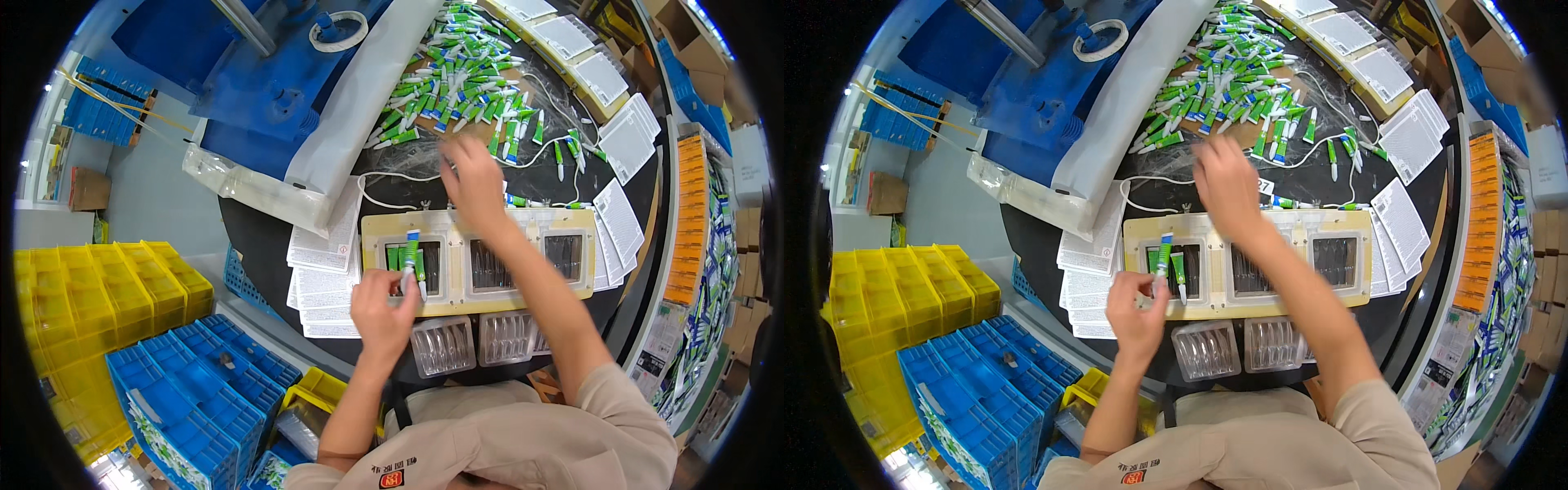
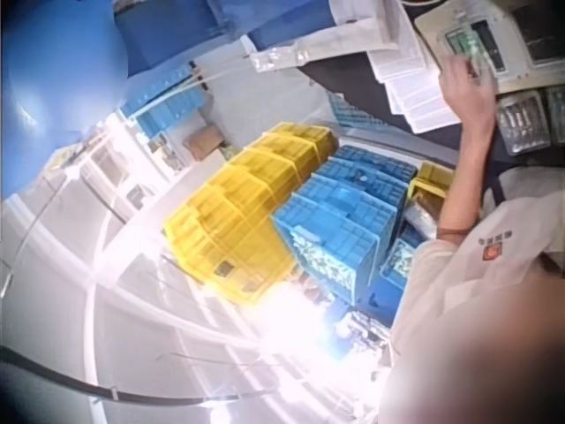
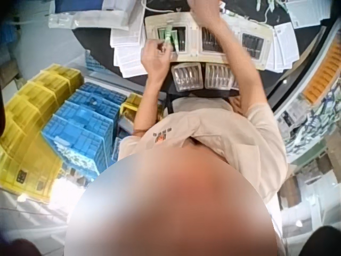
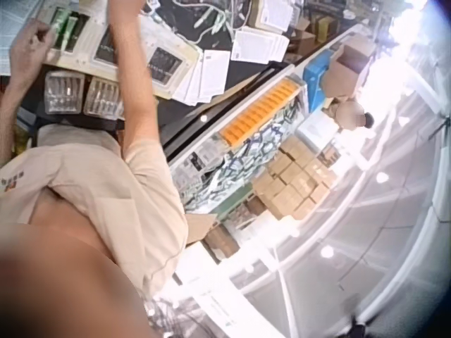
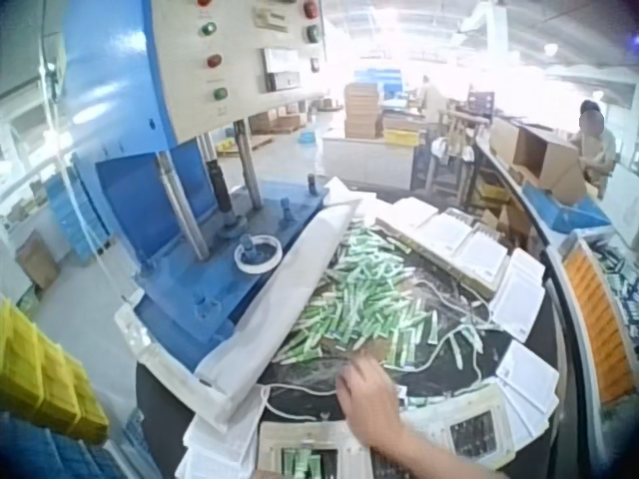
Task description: The person places green cylindrical components into a yellow tray with multiple slots, then covers the tray with white paper sheets. The person repeats this process several times, handling the components and trays by hand.
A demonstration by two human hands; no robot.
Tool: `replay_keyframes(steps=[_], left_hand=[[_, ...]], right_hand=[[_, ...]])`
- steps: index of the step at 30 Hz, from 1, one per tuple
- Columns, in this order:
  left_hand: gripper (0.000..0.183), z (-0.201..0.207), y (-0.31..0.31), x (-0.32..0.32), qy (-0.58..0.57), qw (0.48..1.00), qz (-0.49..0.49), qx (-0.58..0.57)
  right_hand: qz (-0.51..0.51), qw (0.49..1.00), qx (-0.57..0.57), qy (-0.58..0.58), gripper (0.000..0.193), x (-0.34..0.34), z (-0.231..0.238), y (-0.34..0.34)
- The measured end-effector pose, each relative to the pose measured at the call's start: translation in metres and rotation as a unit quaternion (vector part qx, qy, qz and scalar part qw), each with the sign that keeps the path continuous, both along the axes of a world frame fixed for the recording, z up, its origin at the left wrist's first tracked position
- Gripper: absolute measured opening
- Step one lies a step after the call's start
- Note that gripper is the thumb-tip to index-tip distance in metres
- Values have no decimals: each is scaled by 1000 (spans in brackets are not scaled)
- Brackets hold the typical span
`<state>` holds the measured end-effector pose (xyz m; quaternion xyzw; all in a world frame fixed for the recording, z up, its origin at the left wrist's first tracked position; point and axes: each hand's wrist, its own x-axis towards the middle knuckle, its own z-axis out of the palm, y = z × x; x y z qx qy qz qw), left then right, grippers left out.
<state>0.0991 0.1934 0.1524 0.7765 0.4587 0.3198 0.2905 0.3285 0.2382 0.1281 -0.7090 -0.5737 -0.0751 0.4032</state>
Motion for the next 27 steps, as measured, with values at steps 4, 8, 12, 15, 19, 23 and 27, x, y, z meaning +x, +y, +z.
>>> replay_keyframes(steps=[4, 8, 12, 15, 19, 23, 27], left_hand=[[18, -18, -20, 22, 97, 990, -12, 104], [21, -28, -35, 22, 167, 981, 5, 98], [34, -32, -43, 7, 137, 980, -18, 140], [48, -41, -43, -1, 183, 964, -126, 144], [45, -53, -36, -14, 188, 959, -168, 126], [42, -57, -26, -19, 193, 953, -183, 144], [40, -49, -21, -12, 176, 957, -153, 171]], right_hand=[[167, 974, -130, -83, 22, 37, -36, 91], [193, 953, -209, -103, 18, 27, -50, 104], [131, 979, -149, 52, 17, 31, -19, 43], [117, 956, -143, 227, 19, 24, 7, -34], [145, 959, -94, 225, 23, -12, 17, -107], [109, 965, -79, 223, 21, -46, 7, -132], [82, 976, -62, 194, 22, -57, 1, -137]])
